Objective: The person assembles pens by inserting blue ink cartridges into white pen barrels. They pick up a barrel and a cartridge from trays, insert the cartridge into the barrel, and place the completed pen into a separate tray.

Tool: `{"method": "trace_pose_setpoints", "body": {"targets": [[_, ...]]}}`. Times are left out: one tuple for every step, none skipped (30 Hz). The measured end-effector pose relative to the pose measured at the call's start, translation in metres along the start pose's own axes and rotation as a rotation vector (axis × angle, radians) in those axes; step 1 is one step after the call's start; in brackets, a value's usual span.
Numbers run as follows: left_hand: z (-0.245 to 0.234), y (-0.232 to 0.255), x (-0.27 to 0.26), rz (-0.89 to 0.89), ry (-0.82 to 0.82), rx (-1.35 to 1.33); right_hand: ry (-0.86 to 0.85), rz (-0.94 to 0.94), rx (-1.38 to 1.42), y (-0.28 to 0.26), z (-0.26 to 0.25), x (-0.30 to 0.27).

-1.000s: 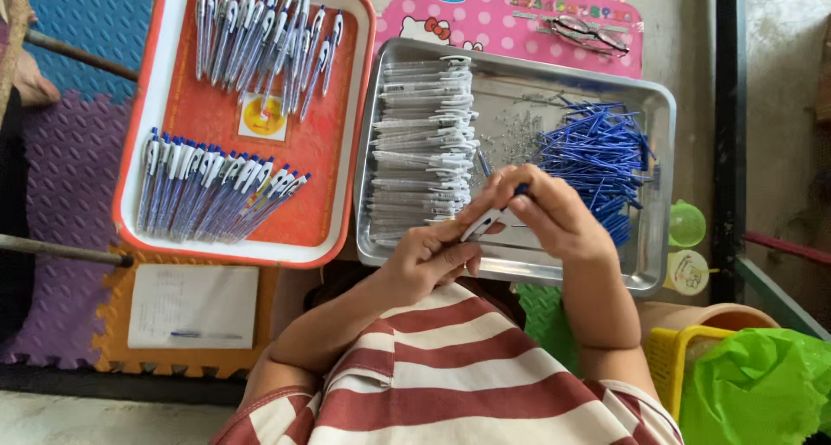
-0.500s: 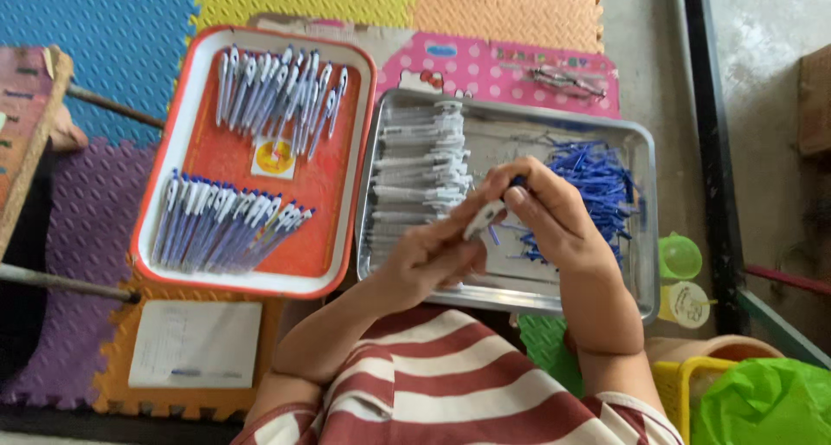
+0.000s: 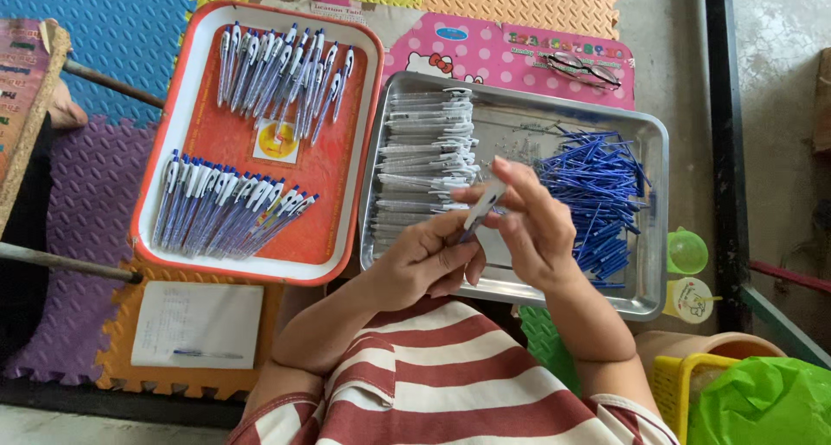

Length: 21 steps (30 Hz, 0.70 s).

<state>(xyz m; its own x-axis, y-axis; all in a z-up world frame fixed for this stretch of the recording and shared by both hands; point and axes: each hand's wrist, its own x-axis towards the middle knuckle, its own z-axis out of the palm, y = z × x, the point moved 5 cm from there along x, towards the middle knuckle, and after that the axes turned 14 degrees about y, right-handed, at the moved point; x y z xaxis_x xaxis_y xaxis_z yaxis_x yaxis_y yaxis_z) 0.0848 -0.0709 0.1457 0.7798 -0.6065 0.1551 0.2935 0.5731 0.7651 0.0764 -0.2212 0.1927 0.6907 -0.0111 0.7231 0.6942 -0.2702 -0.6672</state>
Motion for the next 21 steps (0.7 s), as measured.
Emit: {"method": "trace_pose_setpoints", "body": {"targets": [[0.001, 0.0, -0.001, 0.023, 0.01, 0.038, -0.007, 0.031, 0.053, -0.002, 0.001, -0.002], [0.002, 0.001, -0.002, 0.047, 0.019, 0.078, -0.014, 0.061, 0.105, -0.003, 0.003, -0.004], [0.003, -0.001, 0.0, 0.052, 0.015, 0.079, -0.015, 0.055, 0.104, -0.003, 0.003, -0.004], [0.002, 0.001, 0.002, 0.146, 0.068, 0.231, -0.037, 0.099, 0.198, -0.001, 0.005, -0.004], [0.001, 0.003, 0.004, 0.241, 0.123, 0.381, -0.059, 0.143, 0.292, 0.0, 0.007, -0.004], [0.003, 0.004, 0.003, 0.246, 0.118, 0.384, -0.059, 0.136, 0.291, 0.001, 0.01, -0.007], [0.003, 0.006, 0.002, 0.288, 0.145, 0.472, -0.045, 0.128, 0.235, 0.003, 0.012, -0.009], [0.003, 0.008, 0.001, 0.329, 0.174, 0.56, -0.031, 0.121, 0.18, 0.004, 0.014, -0.012], [0.002, 0.006, 0.001, 0.334, 0.17, 0.563, -0.03, 0.115, 0.18, 0.005, 0.017, -0.013], [0.001, 0.005, -0.001, 0.353, 0.175, 0.582, -0.002, 0.139, 0.21, 0.007, 0.02, -0.016], [-0.001, 0.005, -0.002, 0.371, 0.179, 0.6, 0.026, 0.163, 0.239, 0.008, 0.022, -0.018], [-0.002, 0.002, -0.003, 0.377, 0.178, 0.603, 0.025, 0.157, 0.241, 0.009, 0.023, -0.021], [-0.004, -0.001, -0.004, 0.376, 0.179, 0.594, 0.041, 0.158, 0.217, 0.011, 0.024, -0.024], [-0.006, -0.002, -0.004, 0.379, 0.179, 0.586, 0.055, 0.155, 0.193, 0.014, 0.025, -0.026], [-0.009, -0.009, -0.004, 0.389, 0.177, 0.59, 0.054, 0.145, 0.195, 0.016, 0.025, -0.03], [-0.013, -0.016, -0.003, 0.383, 0.191, 0.609, 0.065, 0.227, 0.278, 0.021, 0.025, -0.034], [-0.017, -0.023, -0.003, 0.377, 0.205, 0.628, 0.075, 0.308, 0.361, 0.027, 0.026, -0.039], [-0.025, -0.031, -0.005, 0.388, 0.208, 0.634, 0.069, 0.299, 0.366, 0.035, 0.025, -0.048], [-0.034, -0.041, -0.007, 0.378, 0.217, 0.644, 0.108, 0.47, 0.506, 0.051, 0.026, -0.06], [-0.042, -0.051, -0.008, 0.369, 0.225, 0.655, 0.147, 0.641, 0.643, 0.067, 0.026, -0.072], [-0.045, -0.047, -0.012, 0.38, 0.226, 0.661, 0.14, 0.631, 0.648, 0.066, 0.025, -0.073]]}}
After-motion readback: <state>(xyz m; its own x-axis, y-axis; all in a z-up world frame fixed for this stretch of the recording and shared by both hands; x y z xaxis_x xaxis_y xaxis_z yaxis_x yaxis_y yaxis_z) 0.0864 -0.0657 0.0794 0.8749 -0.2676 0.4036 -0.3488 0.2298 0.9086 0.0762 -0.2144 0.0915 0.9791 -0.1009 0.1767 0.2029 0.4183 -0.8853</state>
